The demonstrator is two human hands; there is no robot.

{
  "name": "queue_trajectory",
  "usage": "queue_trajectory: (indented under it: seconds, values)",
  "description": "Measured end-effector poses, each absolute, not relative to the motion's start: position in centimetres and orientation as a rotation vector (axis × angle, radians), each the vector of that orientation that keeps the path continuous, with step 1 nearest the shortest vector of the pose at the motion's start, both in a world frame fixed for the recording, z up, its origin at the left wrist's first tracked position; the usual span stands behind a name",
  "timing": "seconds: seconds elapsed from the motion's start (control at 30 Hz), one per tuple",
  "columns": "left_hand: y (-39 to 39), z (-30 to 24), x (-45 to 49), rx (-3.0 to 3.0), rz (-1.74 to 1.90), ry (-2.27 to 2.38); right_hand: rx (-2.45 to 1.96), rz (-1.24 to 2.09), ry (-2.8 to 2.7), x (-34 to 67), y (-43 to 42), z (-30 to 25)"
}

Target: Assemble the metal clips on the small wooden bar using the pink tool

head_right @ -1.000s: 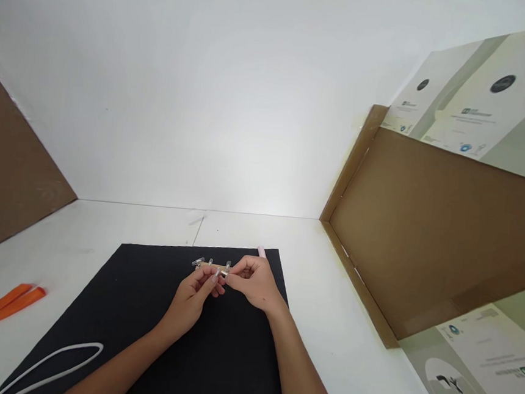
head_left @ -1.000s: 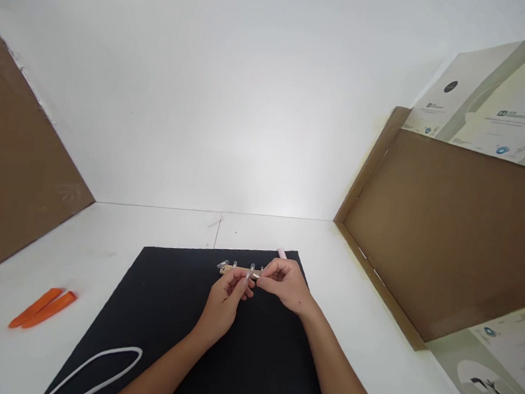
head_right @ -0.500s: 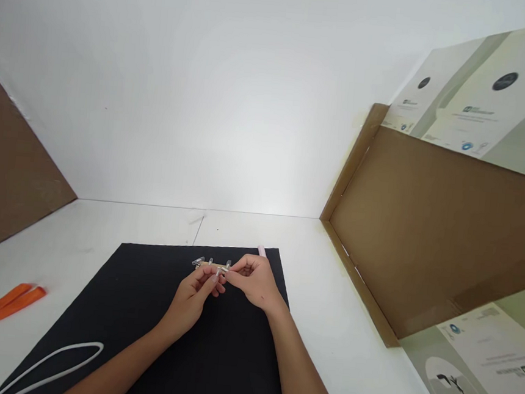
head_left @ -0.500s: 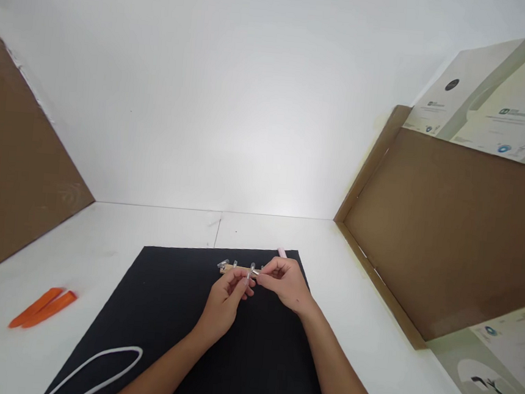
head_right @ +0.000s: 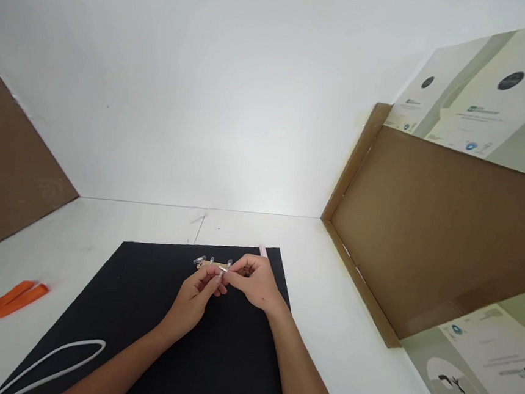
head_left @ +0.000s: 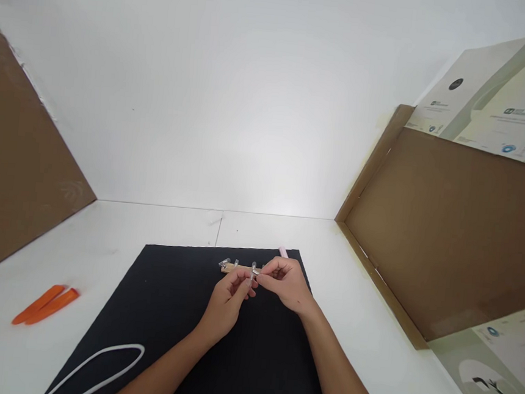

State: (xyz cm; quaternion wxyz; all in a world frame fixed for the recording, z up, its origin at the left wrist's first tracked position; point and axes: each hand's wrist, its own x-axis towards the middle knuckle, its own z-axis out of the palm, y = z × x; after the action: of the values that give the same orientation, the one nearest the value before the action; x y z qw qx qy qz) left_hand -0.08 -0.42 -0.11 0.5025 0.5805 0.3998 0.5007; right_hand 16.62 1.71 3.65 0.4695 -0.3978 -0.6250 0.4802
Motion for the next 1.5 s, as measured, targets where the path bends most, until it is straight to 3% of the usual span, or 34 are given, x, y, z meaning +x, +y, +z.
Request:
queue_trajectory:
  seconds: [0.17,0.47,0.73,1.07,1.3,1.5]
  values:
    - [-0.27,-0.42,-0.12,1.372,1.220,0.973,-1.026,1.045,-1.501,17.14,2.10,3.68]
    - [-0.27,-0.19,-0.17,1.387,1.230,0.961,-0.843,1.286,-1.538,16.85,1.54,3.59]
    - [-0.33,-0.24,-0.10,1.372,1.222,0.974,-1.031,1.066,-1.504,17.14,2.00,4.07]
    - [-0.22,-0.18,-0.09,1.384,1.225,0.957,-0.882,1.282,-1.528,16.84,1.35,4.16]
    - [-0.21,-0.33,-0.09,1.360,1.219,0.971,-1.048,1.089,-1.544,17.31,2.01,3.81]
    - [-0.21,-0.17,-0.06,1.357,1.221,0.979,-0.925,1.260,-1.557,17.30,1.44,4.21]
